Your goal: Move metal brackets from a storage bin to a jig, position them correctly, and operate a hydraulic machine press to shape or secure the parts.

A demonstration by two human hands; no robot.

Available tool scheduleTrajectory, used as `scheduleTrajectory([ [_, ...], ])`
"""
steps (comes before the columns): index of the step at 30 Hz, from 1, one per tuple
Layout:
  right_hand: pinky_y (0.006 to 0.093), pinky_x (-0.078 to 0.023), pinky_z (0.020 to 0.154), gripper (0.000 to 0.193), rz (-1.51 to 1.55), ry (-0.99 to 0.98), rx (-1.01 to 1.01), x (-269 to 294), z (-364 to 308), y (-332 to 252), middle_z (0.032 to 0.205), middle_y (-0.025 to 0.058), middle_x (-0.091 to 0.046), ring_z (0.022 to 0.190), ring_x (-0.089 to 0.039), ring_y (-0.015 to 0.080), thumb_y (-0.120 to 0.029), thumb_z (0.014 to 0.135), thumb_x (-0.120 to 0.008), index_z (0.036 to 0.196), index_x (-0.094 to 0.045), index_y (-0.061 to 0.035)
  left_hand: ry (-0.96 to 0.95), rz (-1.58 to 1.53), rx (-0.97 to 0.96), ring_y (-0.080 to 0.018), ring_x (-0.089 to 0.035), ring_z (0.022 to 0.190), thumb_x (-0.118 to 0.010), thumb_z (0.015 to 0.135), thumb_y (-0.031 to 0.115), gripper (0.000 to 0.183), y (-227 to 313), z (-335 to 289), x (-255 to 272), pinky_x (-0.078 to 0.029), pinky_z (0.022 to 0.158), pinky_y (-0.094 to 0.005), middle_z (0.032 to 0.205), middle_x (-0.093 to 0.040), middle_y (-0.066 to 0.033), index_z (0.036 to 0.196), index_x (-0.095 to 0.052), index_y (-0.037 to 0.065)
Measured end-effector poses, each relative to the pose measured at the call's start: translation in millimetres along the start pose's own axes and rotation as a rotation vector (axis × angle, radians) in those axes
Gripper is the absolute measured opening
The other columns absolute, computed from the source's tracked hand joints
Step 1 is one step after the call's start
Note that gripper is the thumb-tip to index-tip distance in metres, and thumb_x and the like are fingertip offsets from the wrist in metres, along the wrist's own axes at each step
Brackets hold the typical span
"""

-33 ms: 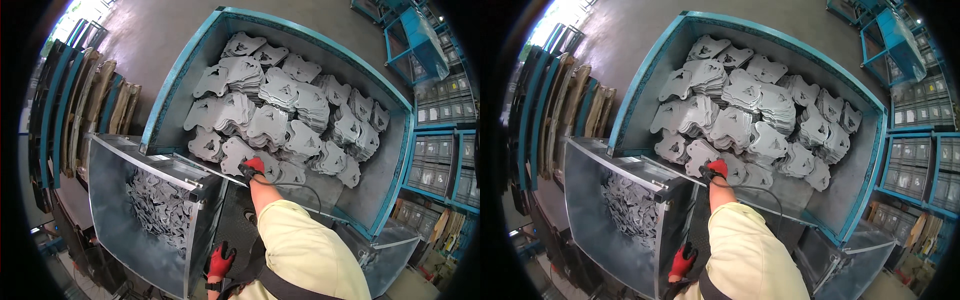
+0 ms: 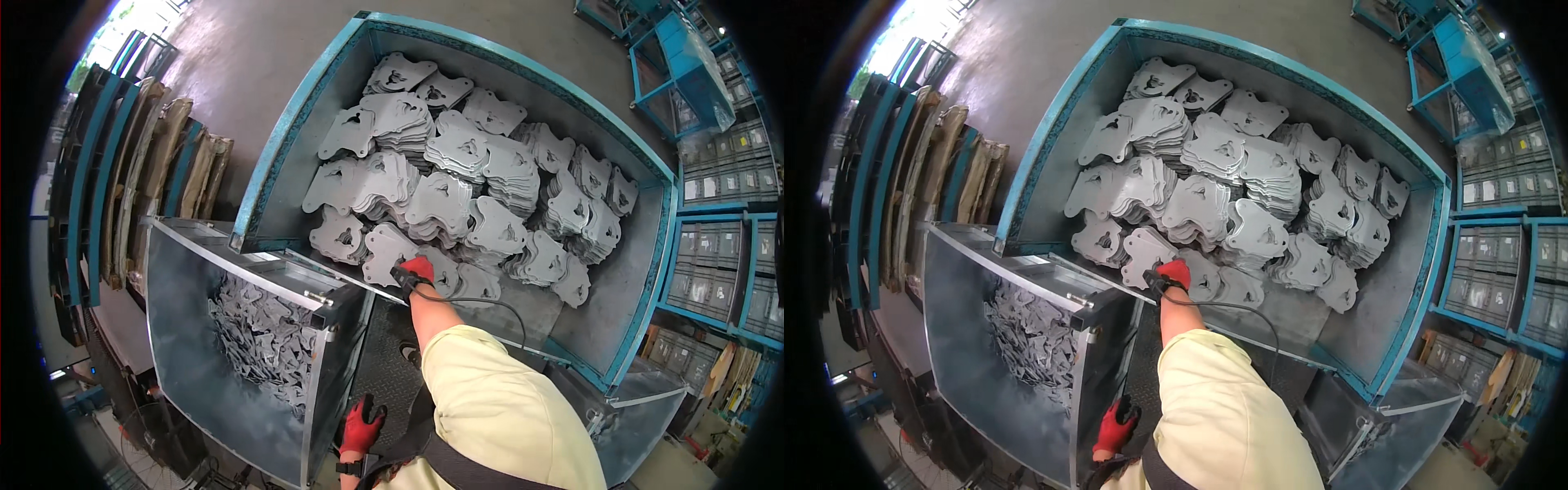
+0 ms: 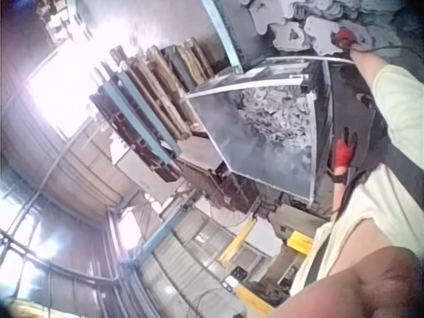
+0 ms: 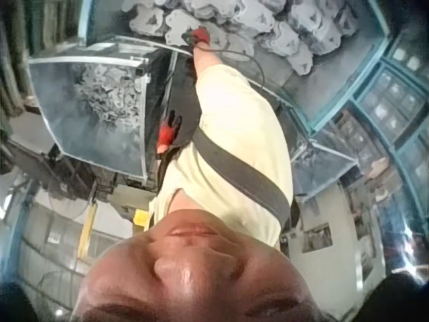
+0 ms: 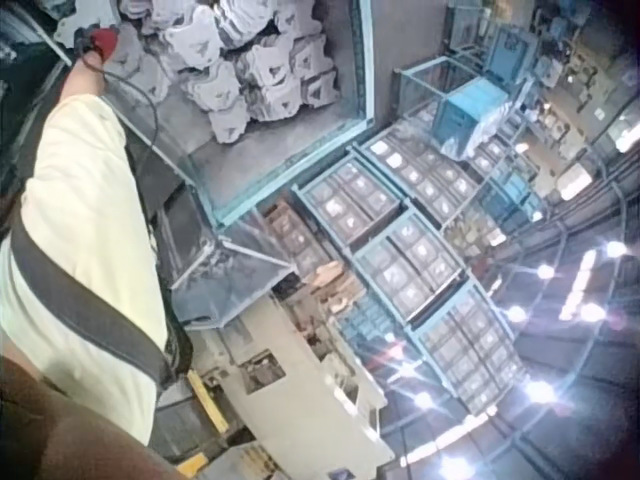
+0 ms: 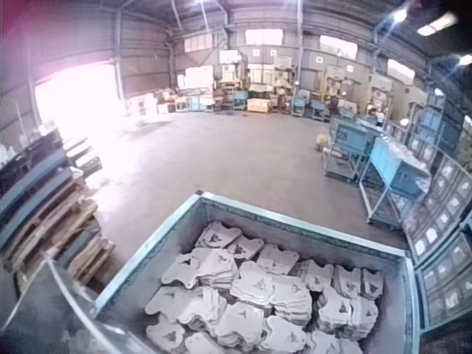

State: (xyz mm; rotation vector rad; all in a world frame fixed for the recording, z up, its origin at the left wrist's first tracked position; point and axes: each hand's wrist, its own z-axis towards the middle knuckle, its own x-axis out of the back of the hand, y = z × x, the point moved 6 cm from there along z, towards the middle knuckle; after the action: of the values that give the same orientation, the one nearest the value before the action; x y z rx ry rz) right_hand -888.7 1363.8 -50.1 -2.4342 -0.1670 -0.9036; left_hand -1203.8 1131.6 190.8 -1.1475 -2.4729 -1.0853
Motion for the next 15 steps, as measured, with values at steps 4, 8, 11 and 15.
scheduleTrajectory([
  [4,0.0423,-0.053,0.094,0.065,-0.052,-0.163,0.081,-7.8,-35.6,-36.2,0.115,0.0249,-0.066,0.113,-0.063,0.0349,-0.044,0.072,-0.075,0.113,-0.06,0.0032,0.075,-0.052,0.102,-0.0364,-0.059,0.117,-0.075,0.083,0.036,0.064,-23.0,-35.5,13.8,-0.047,0.099,-0.0419,0.125,-0.062,-0.0224,0.133,-0.056,0.002],
  [8,0.0404,-0.053,0.088,0.06,0.112,-0.183,0.127,-10.2,-56.7,-45.8,0.112,0.0229,-0.068,0.107,-0.066,0.0342,-0.043,0.068,-0.077,0.107,-0.068,0.0019,0.137,-0.048,0.178,-0.0367,-0.059,0.117,-0.075,0.083,0.037,0.064,-16.9,-58.1,23.3,-0.047,0.098,-0.0424,0.125,-0.062,-0.0223,0.133,-0.056,0.002],
  [11,0.0422,-0.055,0.08,0.056,0.19,0.051,0.315,19.3,5.6,-7.8,0.101,0.0223,-0.071,0.097,-0.069,0.0369,-0.041,0.069,-0.077,0.104,-0.071,0.0027,0.1,-0.083,0.038,-0.0376,-0.058,0.118,-0.074,0.084,0.036,0.063,3.1,-29.7,4.1,-0.046,0.099,-0.043,0.126,-0.061,-0.022,0.133,-0.056,0.003],
  [15,0.042,-0.055,0.076,0.045,-0.073,-0.216,0.274,-46.5,-99.3,-54.1,0.095,0.0218,-0.071,0.091,-0.069,0.042,-0.039,0.075,-0.073,0.1,-0.072,-0.0026,0.231,0.048,0.124,-0.0384,-0.054,0.122,-0.072,0.085,0.036,0.061,-15.0,-91.1,28.1,-0.044,0.102,-0.0431,0.13,-0.06,-0.0208,0.134,-0.055,0.003],
])
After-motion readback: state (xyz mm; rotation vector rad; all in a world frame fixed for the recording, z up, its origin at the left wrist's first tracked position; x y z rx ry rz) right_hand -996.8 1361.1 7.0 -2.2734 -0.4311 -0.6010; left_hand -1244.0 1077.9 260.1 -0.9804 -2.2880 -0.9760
